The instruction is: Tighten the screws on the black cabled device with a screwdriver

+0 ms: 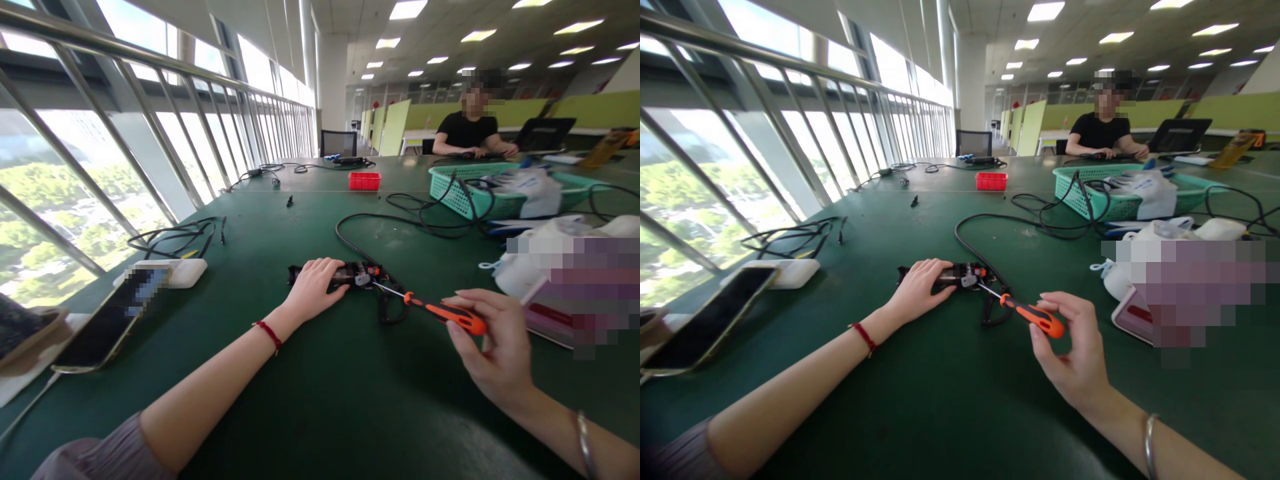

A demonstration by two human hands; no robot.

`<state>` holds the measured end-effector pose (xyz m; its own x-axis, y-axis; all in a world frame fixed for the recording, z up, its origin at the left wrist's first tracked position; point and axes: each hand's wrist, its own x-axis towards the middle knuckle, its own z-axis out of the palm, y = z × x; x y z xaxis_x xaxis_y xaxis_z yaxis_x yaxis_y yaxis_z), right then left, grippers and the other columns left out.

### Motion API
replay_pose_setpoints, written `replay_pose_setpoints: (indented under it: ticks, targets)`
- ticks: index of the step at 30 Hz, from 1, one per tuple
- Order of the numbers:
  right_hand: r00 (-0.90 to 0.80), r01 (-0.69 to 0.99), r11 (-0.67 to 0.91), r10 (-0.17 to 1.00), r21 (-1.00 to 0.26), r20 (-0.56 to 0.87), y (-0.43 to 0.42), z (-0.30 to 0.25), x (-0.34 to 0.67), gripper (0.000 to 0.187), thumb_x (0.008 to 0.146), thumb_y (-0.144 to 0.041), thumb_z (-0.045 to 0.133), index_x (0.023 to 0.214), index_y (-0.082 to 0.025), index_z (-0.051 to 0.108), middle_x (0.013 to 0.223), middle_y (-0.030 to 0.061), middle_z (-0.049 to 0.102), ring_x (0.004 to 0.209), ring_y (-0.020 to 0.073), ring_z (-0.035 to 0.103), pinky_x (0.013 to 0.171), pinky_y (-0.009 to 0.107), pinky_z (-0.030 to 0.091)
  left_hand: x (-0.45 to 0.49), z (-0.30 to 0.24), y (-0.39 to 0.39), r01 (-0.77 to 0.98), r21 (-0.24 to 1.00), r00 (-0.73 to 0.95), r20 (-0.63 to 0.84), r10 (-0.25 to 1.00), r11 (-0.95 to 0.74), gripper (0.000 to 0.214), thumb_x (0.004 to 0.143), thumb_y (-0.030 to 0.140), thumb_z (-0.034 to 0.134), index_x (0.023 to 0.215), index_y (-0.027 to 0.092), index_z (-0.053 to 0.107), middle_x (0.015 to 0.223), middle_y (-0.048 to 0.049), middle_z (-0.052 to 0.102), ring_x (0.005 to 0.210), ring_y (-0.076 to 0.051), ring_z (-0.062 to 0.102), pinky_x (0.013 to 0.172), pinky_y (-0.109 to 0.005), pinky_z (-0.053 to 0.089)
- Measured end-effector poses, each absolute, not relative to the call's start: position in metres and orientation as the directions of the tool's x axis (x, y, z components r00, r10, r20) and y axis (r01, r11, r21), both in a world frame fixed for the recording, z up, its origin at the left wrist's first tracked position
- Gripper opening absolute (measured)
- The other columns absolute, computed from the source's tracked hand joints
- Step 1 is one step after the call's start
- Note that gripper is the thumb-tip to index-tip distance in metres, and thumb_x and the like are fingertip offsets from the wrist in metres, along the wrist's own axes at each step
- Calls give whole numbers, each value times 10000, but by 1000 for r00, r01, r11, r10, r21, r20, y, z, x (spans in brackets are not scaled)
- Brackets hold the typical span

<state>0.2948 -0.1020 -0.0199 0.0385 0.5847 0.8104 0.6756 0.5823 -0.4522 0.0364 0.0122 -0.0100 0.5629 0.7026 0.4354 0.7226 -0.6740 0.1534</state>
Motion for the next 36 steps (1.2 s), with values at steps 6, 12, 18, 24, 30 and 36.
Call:
replay_pose_setpoints:
  ticks: [6, 12, 18, 24, 30, 36]
  targets:
    - [71, 618, 501, 733, -606, 677, -103, -19, 294, 108, 872, -260, 530, 959, -219, 579, 745, 3, 625, 559, 131, 624, 471, 238, 500, 36, -10, 12, 722, 170, 556, 434, 709, -671, 299, 856, 332, 537, 1119, 191, 524, 1033, -71, 625, 977, -238, 581, 900, -397, 437]
    - [151, 582, 583, 607, -566, 780, -98, -24, 294, 317, 795, -210, 616, 1100, -234, 533, 992, 58, 562, 883, 195, 605, 751, 355, 539, 36, -11, 13, 725, 164, 557, 432, 710, -669, 293, 850, 292, 523, 1125, 191, 519, 1026, -71, 625, 969, -233, 579, 907, -397, 436]
    - [71, 648, 559, 633, -518, 771, -102, -21, 295, 169, 821, -240, 621, 985, -226, 580, 912, 33, 594, 692, 140, 629, 604, 278, 545, 36, -11, 13, 723, 160, 560, 433, 706, -672, 290, 846, 280, 525, 1119, 181, 521, 1022, -71, 624, 969, -235, 575, 899, -393, 437]
    - [134, 625, 532, 649, -572, 749, -101, -21, 295, 204, 832, -251, 608, 1031, -229, 569, 937, 37, 592, 719, 145, 633, 594, 277, 545, 35, -11, 13, 726, 157, 561, 429, 708, -670, 288, 854, 281, 522, 1127, 192, 516, 1030, -67, 620, 972, -233, 578, 900, -390, 436]
    - [153, 598, 575, 602, -558, 784, -99, -22, 293, 292, 778, -230, 649, 1056, -210, 561, 947, 65, 576, 843, 202, 617, 718, 364, 548, 36, -11, 13, 729, 149, 564, 422, 710, -668, 287, 854, 275, 532, 1125, 182, 519, 1017, -68, 619, 968, -232, 577, 899, -384, 435]
    - [15, 685, 561, 626, -464, 779, -103, -19, 294, 95, 844, -235, 590, 938, -228, 597, 888, 25, 612, 663, 133, 623, 558, 262, 525, 36, -12, 13, 728, 141, 567, 426, 705, -671, 295, 853, 269, 543, 1128, 165, 521, 1019, -68, 620, 972, -230, 570, 901, -379, 428]
